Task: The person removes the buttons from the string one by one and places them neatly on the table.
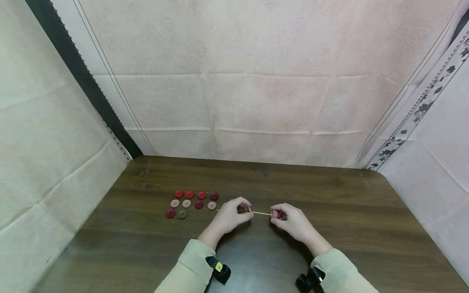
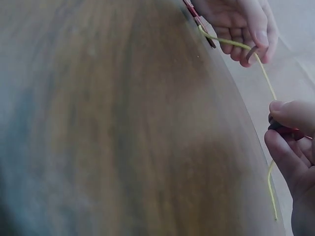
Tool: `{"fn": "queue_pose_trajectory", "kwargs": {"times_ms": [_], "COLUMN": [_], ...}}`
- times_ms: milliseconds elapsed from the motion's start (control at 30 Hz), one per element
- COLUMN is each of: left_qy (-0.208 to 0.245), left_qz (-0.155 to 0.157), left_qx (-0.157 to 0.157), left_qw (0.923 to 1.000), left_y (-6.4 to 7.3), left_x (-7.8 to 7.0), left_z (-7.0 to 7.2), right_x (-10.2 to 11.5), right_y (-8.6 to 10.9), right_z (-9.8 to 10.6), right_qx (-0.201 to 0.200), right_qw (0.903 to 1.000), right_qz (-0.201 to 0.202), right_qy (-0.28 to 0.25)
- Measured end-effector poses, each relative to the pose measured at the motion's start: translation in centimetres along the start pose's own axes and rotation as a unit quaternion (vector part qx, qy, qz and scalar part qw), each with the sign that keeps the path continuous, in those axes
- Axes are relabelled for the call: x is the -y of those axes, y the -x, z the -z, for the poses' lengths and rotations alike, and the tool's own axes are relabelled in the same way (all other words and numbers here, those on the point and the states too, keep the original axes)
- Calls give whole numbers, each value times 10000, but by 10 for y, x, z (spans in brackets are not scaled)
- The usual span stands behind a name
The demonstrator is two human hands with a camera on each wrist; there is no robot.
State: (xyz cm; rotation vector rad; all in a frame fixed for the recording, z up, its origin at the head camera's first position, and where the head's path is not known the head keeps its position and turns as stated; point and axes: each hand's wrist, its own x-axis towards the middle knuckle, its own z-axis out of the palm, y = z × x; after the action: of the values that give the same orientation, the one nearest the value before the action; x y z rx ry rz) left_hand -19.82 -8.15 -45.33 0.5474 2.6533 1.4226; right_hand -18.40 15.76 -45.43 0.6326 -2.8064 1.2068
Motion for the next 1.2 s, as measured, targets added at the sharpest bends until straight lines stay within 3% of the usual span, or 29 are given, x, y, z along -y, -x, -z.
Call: {"fn": "queue_pose_trajectory", "kwargs": {"times_ms": [500,700,1200], "left_qy": [88,44,76], "left_qz": [133,224,188], "left_qx": [-81,-264,-434], "left_qw": [9998,9994,9989], "left_y": [9,12,20], "left_x": [11,15,17], "left_z": [16,20,33], "right_x": [-2,-3,-3], "right_y": [3,3,3], "right_z": [1,2,4], "right_qx": [-33,-34,-67], "right_qw": [9998,9999,9997], "right_qz": [-173,-135,-191], "right_qy": [69,85,134]}}
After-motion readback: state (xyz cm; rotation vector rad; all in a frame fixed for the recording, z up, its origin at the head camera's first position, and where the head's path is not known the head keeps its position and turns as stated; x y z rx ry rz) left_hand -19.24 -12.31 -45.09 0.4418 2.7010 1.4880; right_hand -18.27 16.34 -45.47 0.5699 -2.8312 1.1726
